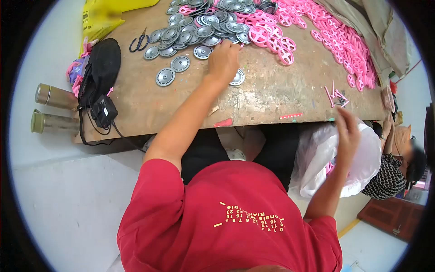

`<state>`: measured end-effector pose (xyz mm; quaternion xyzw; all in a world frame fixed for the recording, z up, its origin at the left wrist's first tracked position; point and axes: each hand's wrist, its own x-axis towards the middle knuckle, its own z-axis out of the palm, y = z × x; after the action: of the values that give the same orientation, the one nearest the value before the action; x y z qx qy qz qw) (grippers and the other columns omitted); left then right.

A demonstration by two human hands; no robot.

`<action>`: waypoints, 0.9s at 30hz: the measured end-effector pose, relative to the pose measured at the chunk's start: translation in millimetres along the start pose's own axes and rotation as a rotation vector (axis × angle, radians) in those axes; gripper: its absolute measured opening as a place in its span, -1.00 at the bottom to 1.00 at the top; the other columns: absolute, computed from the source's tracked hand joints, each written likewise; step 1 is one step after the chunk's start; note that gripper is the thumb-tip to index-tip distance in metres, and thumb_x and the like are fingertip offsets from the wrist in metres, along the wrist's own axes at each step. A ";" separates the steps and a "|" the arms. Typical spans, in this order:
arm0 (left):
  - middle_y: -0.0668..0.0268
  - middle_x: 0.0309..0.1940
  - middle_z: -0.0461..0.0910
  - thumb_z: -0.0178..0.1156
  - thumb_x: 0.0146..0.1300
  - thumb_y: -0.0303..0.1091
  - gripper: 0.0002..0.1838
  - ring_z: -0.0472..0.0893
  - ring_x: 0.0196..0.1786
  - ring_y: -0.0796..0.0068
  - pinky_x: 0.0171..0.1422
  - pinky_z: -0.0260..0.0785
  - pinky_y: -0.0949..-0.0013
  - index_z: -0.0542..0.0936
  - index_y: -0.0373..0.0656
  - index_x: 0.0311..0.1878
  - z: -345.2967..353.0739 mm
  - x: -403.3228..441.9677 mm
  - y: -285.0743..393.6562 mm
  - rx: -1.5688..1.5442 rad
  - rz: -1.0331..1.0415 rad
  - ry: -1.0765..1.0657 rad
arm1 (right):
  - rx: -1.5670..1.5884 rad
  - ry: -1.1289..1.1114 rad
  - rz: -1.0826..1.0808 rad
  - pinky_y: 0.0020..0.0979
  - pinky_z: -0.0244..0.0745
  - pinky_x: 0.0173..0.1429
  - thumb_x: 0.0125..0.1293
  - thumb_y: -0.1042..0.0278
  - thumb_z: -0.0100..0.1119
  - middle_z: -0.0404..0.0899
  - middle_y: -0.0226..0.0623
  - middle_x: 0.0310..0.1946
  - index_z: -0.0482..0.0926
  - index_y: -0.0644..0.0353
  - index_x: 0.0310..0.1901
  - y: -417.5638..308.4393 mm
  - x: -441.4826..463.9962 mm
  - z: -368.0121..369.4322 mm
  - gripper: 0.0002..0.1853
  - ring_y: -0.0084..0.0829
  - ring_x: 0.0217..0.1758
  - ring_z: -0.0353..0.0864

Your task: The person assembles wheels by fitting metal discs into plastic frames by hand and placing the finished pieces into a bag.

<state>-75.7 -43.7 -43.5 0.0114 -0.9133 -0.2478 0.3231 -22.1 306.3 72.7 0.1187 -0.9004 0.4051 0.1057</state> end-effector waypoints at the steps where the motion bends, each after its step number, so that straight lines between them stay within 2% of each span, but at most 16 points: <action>1: 0.18 -0.30 0.51 0.12 0.14 -0.42 -0.87 0.56 -0.21 0.12 -0.13 0.42 0.09 0.64 -0.12 -0.28 5.1 8.1 -6.6 0.092 -0.007 -0.003 | 0.038 -0.129 -0.055 -0.55 0.36 0.05 0.32 0.43 0.10 0.58 -0.37 -0.11 0.57 0.31 -0.03 -3.5 9.6 26.9 -0.76 -0.57 -0.08 0.51; 2: 0.18 -0.30 0.51 0.12 0.14 -0.42 -0.87 0.56 -0.21 0.12 -0.13 0.42 0.09 0.64 -0.12 -0.28 10.5 14.4 -13.8 0.089 -0.006 -0.003 | 0.076 -0.164 -0.091 -0.56 0.37 -0.03 0.30 0.43 0.12 0.59 -0.38 -0.15 0.59 0.29 -0.08 -9.9 14.0 61.6 -0.79 -0.57 -0.13 0.51; 4: 0.24 -0.33 0.52 0.28 0.03 -0.40 -0.84 0.53 -0.20 0.17 -0.14 0.39 0.15 0.65 -0.09 -0.27 18.0 18.2 -25.7 0.259 0.042 -0.041 | 0.181 -0.341 -0.198 -0.51 0.39 -0.07 0.27 0.41 0.15 0.59 -0.33 -0.19 0.61 0.23 -0.11 -32.6 26.3 112.2 -0.81 -0.53 -0.16 0.53; 5: 0.24 -0.33 0.52 0.28 0.03 -0.40 -0.84 0.53 -0.20 0.17 -0.14 0.39 0.15 0.65 -0.09 -0.27 17.8 16.9 -28.1 0.261 0.036 -0.046 | 0.243 -0.413 -0.210 -0.49 0.39 -0.07 0.25 0.40 0.17 0.59 -0.30 -0.20 0.61 0.22 -0.12 -35.4 31.1 137.9 -0.81 -0.49 -0.18 0.54; 7: 0.24 -0.32 0.50 0.09 0.08 -0.42 -0.88 0.50 -0.16 0.21 -0.13 0.36 0.13 0.62 -0.10 -0.36 10.9 16.7 -30.2 0.194 0.099 -0.034 | 0.084 -0.485 -0.274 -0.37 0.39 0.02 0.17 0.36 0.24 0.58 -0.24 -0.19 0.59 0.18 -0.08 -39.8 43.2 177.0 -0.73 -0.34 -0.12 0.54; 8: 0.26 -0.33 0.49 0.14 0.05 -0.43 -0.92 0.50 -0.19 0.21 -0.14 0.36 0.14 0.61 -0.10 -0.38 4.9 14.3 -29.8 0.191 0.121 -0.031 | 0.090 -0.489 -0.276 -0.37 0.39 0.02 0.17 0.36 0.24 0.58 -0.24 -0.19 0.59 0.18 -0.08 -41.0 47.4 192.6 -0.73 -0.34 -0.12 0.54; 9: 0.26 -0.33 0.49 0.14 0.05 -0.43 -0.92 0.50 -0.19 0.21 -0.14 0.36 0.14 0.61 -0.10 -0.38 -3.5 9.9 -29.4 0.198 0.120 -0.030 | 0.000 -0.413 -0.424 -0.30 0.37 0.05 0.11 0.35 0.28 0.57 -0.23 -0.16 0.58 0.16 -0.05 -42.0 51.4 206.6 -0.67 -0.26 -0.09 0.51; 10: 0.27 -0.34 0.49 0.18 0.03 -0.44 -0.94 0.49 -0.19 0.23 -0.15 0.37 0.16 0.60 -0.10 -0.39 -14.0 3.4 -29.5 0.130 0.151 -0.029 | -0.089 -0.333 -0.568 -0.24 0.35 0.08 0.04 0.34 0.31 0.55 -0.22 -0.12 0.56 0.13 -0.02 -42.1 53.9 215.7 -0.60 -0.18 -0.06 0.48; 13: 0.32 -0.36 0.47 0.27 -0.03 -0.46 -0.91 0.49 -0.22 0.27 -0.19 0.39 0.23 0.59 -0.10 -0.40 -47.1 -19.5 -21.2 0.040 0.172 -0.020 | -0.161 -0.325 -0.641 -0.17 0.31 0.13 -0.03 0.34 0.36 0.53 -0.24 -0.04 0.54 0.08 0.04 -42.2 51.0 232.1 -0.49 -0.10 0.00 0.45; 20: 0.33 -0.33 0.51 0.26 0.00 -0.46 -0.92 0.53 -0.26 0.32 -0.20 0.40 0.31 0.59 -0.13 -0.39 -82.4 -47.7 -14.0 0.004 0.177 -0.015 | -0.260 -0.313 -0.553 -0.19 0.39 0.02 -0.06 0.35 0.37 0.51 -0.24 -0.09 0.56 0.09 0.03 -51.1 51.0 217.2 -0.49 -0.11 -0.06 0.49; 22: 0.34 -0.28 0.57 0.25 0.12 -0.44 -0.95 0.57 -0.27 0.40 -0.17 0.42 0.38 0.59 -0.13 -0.34 -82.7 -52.0 -8.2 -0.515 -0.301 -0.034 | -0.258 -0.381 -0.431 -0.22 0.43 -0.08 -0.06 0.39 0.35 0.51 -0.21 -0.18 0.56 0.11 0.03 -50.5 50.1 207.9 -0.50 -0.14 -0.13 0.51; 23: 0.34 -0.28 0.57 0.25 0.12 -0.44 -0.95 0.57 -0.27 0.40 -0.17 0.42 0.38 0.59 -0.13 -0.34 -82.4 -50.7 -10.1 -0.516 -0.301 -0.033 | -0.260 -0.381 -0.432 -0.22 0.43 -0.08 -0.06 0.39 0.35 0.51 -0.21 -0.18 0.56 0.11 0.03 -47.0 50.4 203.5 -0.50 -0.14 -0.13 0.51; 25: 0.31 -0.23 0.60 0.22 0.25 -0.39 -0.93 0.60 -0.23 0.47 -0.07 0.48 0.40 0.57 -0.15 -0.25 -82.2 -47.1 -16.0 -1.304 -0.893 -0.182 | -0.122 -0.419 -0.313 -0.36 0.44 -0.18 0.03 0.42 0.28 0.53 -0.26 -0.26 0.56 0.12 0.01 -38.6 52.4 193.8 -0.58 -0.32 -0.24 0.55; 26: 0.31 -0.23 0.60 0.22 0.25 -0.39 -0.93 0.60 -0.23 0.47 -0.07 0.48 0.40 0.57 -0.15 -0.25 -82.3 -48.0 -16.9 -1.304 -0.892 -0.181 | -0.123 -0.419 -0.315 -0.36 0.44 -0.18 0.03 0.42 0.28 0.53 -0.26 -0.26 0.56 0.12 0.01 -35.4 53.2 189.6 -0.58 -0.32 -0.24 0.55; 27: 0.29 -0.21 0.60 0.20 0.27 -0.37 -0.88 0.61 -0.18 0.47 -0.01 0.50 0.37 0.54 -0.17 -0.18 -81.4 -48.9 -17.9 -1.463 -0.943 -0.183 | 0.049 -0.443 -0.133 -0.43 0.43 -0.21 0.10 0.41 0.25 0.54 -0.31 -0.29 0.54 0.14 0.02 -33.4 54.5 185.1 -0.62 -0.42 -0.27 0.53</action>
<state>9.1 -86.7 -25.9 0.1579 -0.4474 -0.8795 0.0383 -81.4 138.1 -8.4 0.2663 -0.8818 0.3829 -0.0707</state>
